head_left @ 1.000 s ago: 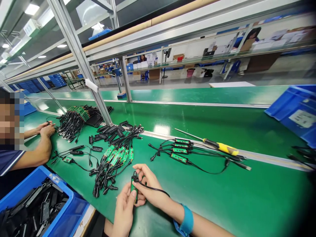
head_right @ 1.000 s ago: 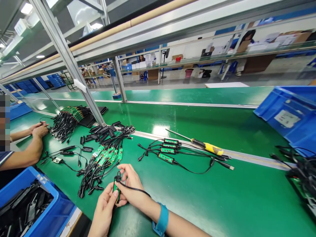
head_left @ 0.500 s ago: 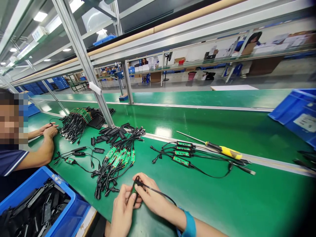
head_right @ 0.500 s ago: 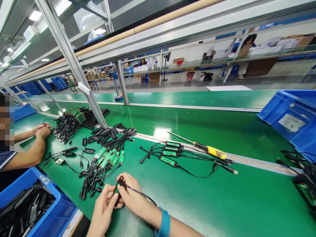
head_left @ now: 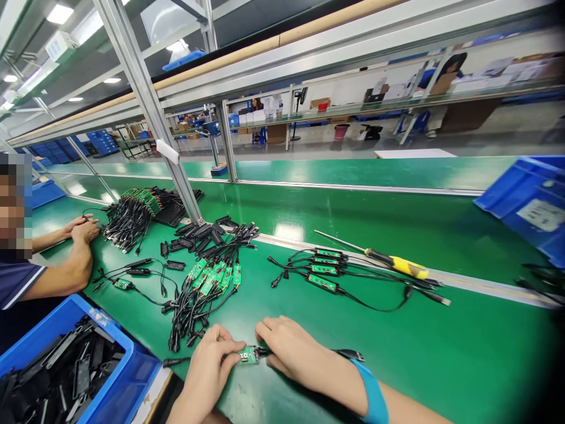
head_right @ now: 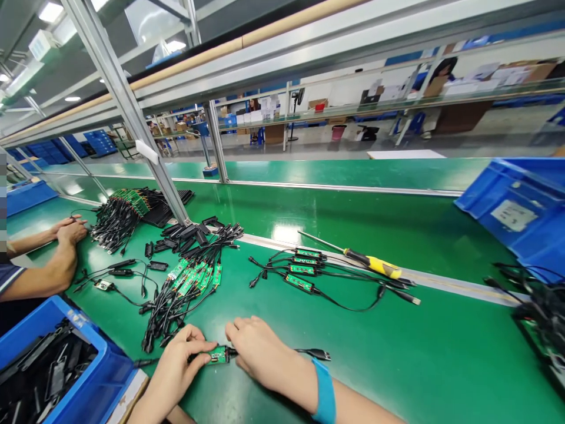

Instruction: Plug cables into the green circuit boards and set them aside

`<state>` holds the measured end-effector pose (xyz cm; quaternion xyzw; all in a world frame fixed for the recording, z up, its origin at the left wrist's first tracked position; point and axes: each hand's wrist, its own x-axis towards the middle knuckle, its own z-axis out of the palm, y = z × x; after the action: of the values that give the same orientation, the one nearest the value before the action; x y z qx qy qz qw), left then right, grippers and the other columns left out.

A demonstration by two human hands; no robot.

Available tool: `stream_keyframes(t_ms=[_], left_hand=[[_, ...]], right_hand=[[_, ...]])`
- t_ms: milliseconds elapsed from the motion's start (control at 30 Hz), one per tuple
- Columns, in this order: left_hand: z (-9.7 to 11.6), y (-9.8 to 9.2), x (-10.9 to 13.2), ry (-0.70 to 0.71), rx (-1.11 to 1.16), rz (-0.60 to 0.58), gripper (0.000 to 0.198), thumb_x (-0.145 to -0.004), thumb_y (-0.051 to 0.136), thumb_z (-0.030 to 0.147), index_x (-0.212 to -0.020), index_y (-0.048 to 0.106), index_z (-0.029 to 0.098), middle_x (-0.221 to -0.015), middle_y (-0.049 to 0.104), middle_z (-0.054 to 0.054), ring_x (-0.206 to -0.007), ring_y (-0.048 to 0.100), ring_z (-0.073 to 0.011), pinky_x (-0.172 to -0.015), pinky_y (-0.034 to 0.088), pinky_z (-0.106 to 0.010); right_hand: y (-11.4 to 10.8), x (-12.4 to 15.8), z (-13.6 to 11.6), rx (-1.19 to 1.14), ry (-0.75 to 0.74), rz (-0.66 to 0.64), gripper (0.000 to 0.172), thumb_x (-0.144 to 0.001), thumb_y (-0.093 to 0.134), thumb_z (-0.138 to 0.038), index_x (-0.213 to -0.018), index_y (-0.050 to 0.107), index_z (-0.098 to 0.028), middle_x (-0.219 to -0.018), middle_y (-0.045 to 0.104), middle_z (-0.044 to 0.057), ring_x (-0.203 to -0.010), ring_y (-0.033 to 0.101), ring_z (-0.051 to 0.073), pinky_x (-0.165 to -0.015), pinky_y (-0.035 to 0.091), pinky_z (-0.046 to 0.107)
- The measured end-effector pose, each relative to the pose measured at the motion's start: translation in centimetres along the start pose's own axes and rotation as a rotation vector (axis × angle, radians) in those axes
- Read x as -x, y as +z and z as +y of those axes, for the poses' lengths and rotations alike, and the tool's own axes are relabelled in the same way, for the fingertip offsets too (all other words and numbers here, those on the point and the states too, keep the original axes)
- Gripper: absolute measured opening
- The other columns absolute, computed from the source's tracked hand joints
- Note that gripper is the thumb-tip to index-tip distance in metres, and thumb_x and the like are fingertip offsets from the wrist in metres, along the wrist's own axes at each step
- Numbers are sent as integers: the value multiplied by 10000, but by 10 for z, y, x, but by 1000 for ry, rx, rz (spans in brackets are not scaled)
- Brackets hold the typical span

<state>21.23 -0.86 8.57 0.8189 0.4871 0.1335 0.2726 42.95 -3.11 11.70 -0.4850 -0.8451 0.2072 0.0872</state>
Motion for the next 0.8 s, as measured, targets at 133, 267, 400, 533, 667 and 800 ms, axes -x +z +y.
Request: stream_keyframes(t_ms=[133,267,400,533,667,800], left_hand=[[-7,6,1,9,-43,-34,247,-873,550,211,-1006,730,315,-836,591,-26,-834,581,-188,-717,452,-277],[-7,7,2,15,-46,-25,253,-882,547,218,-1027,723,326,-844,585,-24,-842,572,-190,-725,446,-279],[-5,5,2,10,-34,-22,246,-880,550,219,-1023,727,315,-848,587,-27,-850,570,-191,-731,444,-280],[-5,5,2,-10,-10,-44,243,-878,549,221,-1017,730,305,-851,586,-29,-851,572,-190,-728,439,-278],[-6,5,2,-18,16,-49,254,-885,538,231,-1044,725,298,-851,580,-33,-850,570,-188,-732,437,-278],[-7,5,1,-10,30,-56,249,-886,541,242,-1037,728,300,-848,586,-34,-837,570,-187,-730,435,-279]], right_hand=[[12,-1,13,-272,11,61,132,-808,589,-59,-858,615,-178,-812,672,10,-748,608,145,-656,415,213],[16,-6,7,-363,47,94,88,-821,634,-103,-757,629,-163,-736,667,-2,-698,591,120,-648,389,198],[14,-5,5,-261,11,84,102,-813,612,-73,-847,633,-167,-817,658,19,-739,589,136,-640,379,215],[18,1,12,-92,-131,97,179,-927,485,-131,-968,650,-190,-855,634,30,-718,567,129,-607,362,232],[26,6,18,164,-248,167,329,-1012,338,-228,-963,661,-188,-780,622,34,-645,526,137,-590,327,280],[27,11,16,304,-321,208,336,-1020,289,-212,-1022,619,-150,-749,602,39,-640,518,158,-575,321,307]])
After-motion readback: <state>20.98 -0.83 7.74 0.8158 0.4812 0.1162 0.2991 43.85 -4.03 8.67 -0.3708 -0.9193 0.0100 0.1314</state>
